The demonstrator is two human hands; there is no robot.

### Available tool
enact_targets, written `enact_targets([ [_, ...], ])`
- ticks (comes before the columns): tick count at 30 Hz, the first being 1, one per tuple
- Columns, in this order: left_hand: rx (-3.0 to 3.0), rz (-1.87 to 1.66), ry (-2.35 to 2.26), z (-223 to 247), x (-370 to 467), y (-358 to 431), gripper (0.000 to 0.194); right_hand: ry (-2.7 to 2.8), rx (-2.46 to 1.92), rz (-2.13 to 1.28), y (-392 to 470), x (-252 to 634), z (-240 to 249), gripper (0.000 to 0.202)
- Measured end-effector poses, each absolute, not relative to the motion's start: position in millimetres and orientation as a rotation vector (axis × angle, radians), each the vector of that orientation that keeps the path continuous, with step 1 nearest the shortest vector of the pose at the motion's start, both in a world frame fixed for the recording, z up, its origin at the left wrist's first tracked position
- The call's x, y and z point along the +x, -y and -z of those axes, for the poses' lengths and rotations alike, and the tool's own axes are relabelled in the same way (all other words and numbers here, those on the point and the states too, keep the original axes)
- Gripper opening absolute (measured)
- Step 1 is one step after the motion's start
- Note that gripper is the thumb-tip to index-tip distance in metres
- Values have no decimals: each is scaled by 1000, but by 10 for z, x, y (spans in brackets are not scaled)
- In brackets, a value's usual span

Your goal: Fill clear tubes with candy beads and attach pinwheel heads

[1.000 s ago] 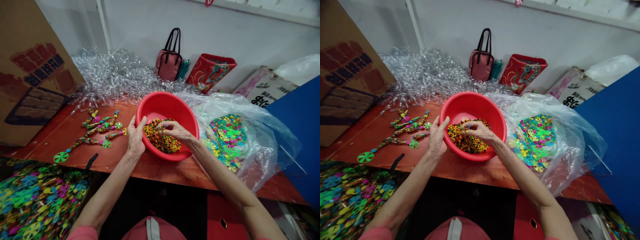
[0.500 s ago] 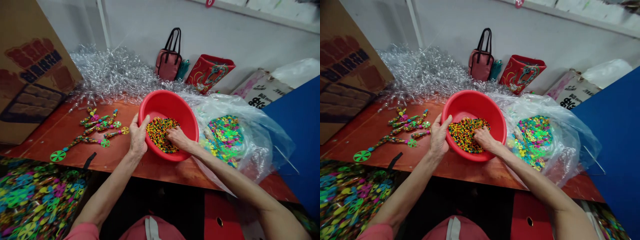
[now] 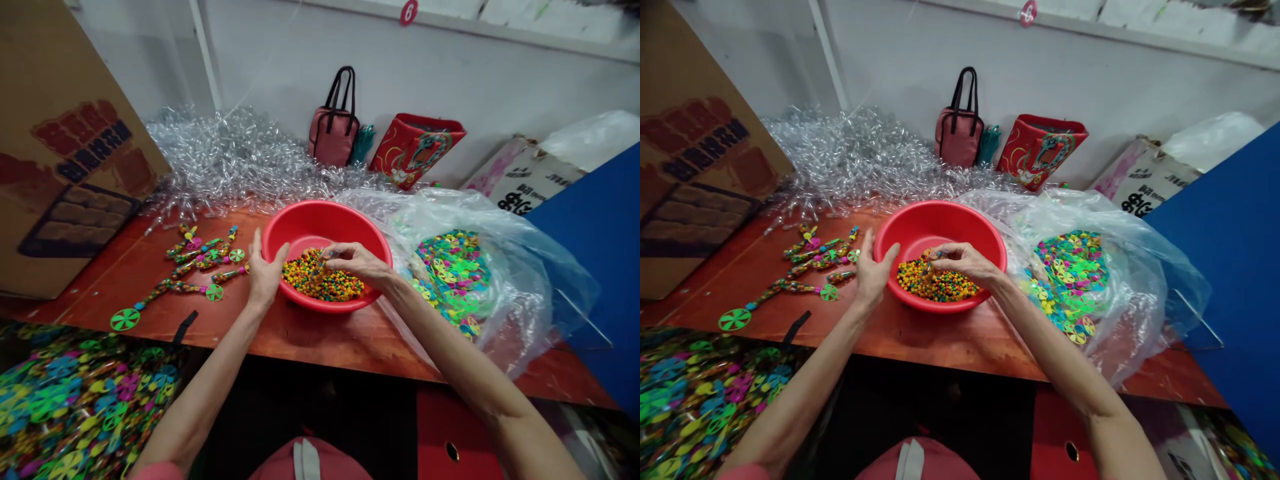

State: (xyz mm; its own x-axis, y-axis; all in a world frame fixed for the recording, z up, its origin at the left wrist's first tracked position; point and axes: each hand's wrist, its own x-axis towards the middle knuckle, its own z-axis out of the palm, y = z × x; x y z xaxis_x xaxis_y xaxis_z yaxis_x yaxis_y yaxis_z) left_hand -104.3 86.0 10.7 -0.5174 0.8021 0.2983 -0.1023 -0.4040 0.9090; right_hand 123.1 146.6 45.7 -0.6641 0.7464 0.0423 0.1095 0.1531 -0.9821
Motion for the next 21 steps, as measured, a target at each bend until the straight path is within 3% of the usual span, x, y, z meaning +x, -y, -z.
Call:
enact_targets([
  [2, 1355, -2005, -1367, -168, -1017, -779, 72, 1875, -793, -1558, -1448, 1225, -462, 30],
  [5, 1673, -1747, -1237, -270, -896, -686, 65, 1848, -772, -1571, -1445, 1195, -472, 30],
  [8, 1616, -1484, -1056, -308, -790, -690, 53, 1858, -734, -1573, -1439, 1178, -514, 32],
  [14, 1323, -1472, -906, -227, -864, -802, 52, 2061, -740, -1425, -1533, 1317, -564, 44],
  [17, 1228, -1475, -855, -195, -920, -819, 52, 2374, -966, -1079, -1704, 1417, -489, 34],
  [21, 1211, -1549, -884, -175, -965, -804, 47, 2912, -1375, -129, -1881, 1417, -345, 11],
])
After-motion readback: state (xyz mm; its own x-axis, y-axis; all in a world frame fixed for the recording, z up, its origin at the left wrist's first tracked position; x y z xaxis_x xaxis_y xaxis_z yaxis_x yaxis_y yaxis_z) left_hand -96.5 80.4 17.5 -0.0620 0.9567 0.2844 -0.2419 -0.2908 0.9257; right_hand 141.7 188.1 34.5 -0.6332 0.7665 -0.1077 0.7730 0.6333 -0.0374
